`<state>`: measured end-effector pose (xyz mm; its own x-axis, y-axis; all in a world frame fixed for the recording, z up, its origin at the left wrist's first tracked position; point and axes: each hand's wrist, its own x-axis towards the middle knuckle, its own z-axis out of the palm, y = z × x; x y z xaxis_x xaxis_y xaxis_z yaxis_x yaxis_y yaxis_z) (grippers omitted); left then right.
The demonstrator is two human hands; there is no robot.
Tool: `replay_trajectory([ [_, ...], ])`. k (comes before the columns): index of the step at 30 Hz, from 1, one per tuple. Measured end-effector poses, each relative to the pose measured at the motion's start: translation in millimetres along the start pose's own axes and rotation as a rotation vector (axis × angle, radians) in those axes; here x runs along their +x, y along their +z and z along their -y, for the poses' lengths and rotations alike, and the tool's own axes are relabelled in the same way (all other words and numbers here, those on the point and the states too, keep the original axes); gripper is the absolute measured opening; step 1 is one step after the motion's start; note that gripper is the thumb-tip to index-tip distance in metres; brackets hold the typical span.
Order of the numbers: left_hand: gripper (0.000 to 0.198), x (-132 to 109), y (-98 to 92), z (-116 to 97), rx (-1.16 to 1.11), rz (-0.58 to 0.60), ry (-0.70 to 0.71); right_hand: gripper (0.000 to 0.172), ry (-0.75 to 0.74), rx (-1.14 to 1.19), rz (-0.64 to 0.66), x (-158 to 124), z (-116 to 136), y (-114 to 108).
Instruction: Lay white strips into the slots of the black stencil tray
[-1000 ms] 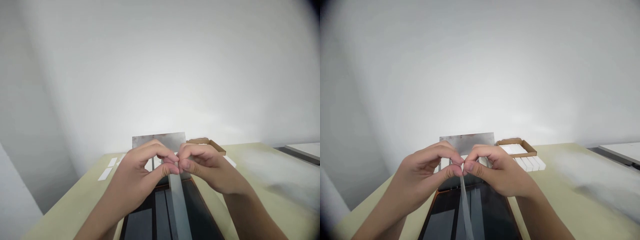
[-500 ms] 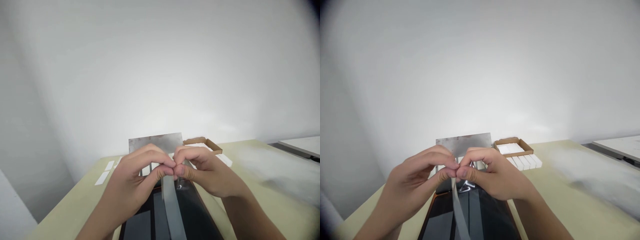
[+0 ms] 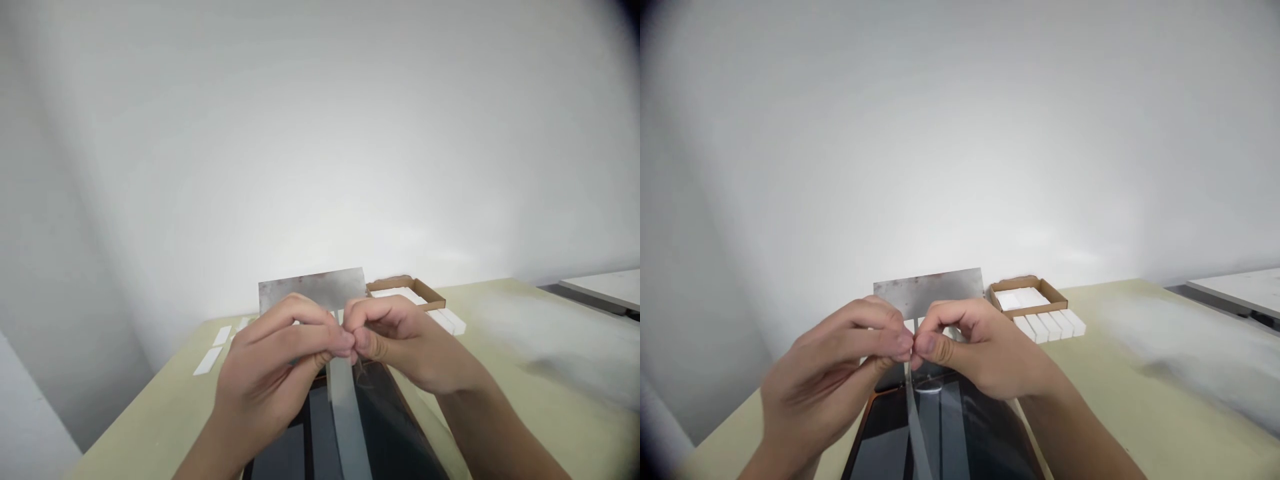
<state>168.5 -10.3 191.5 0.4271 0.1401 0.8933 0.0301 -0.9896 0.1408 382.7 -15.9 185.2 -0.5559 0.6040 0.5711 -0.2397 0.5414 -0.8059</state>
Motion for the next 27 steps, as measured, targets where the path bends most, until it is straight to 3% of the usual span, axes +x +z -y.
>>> replay_trajectory([
  [9,0.034,-2.1,4.6,-3.0,0.007,-0.073,0.01,0.024,0.033,0.207,0.029,2.2,-4.2,3.4],
  [14,0.053,0.5,5.2,-8.1,0.036,-0.003,-0.034,0.026,0.056,0.199,0.009,2.0,-1.9,4.8],
  [16,0.049,1.2,3.9,-10.3,0.079,0.02,-0.019,0.026,0.046,0.205,0.018,2.4,-2.1,5.2],
  [27,0.034,-0.4,5.3,-13.8,0.224,-0.103,0.03,0.024,0.012,0.276,0.001,1.2,-8.3,7.8],
])
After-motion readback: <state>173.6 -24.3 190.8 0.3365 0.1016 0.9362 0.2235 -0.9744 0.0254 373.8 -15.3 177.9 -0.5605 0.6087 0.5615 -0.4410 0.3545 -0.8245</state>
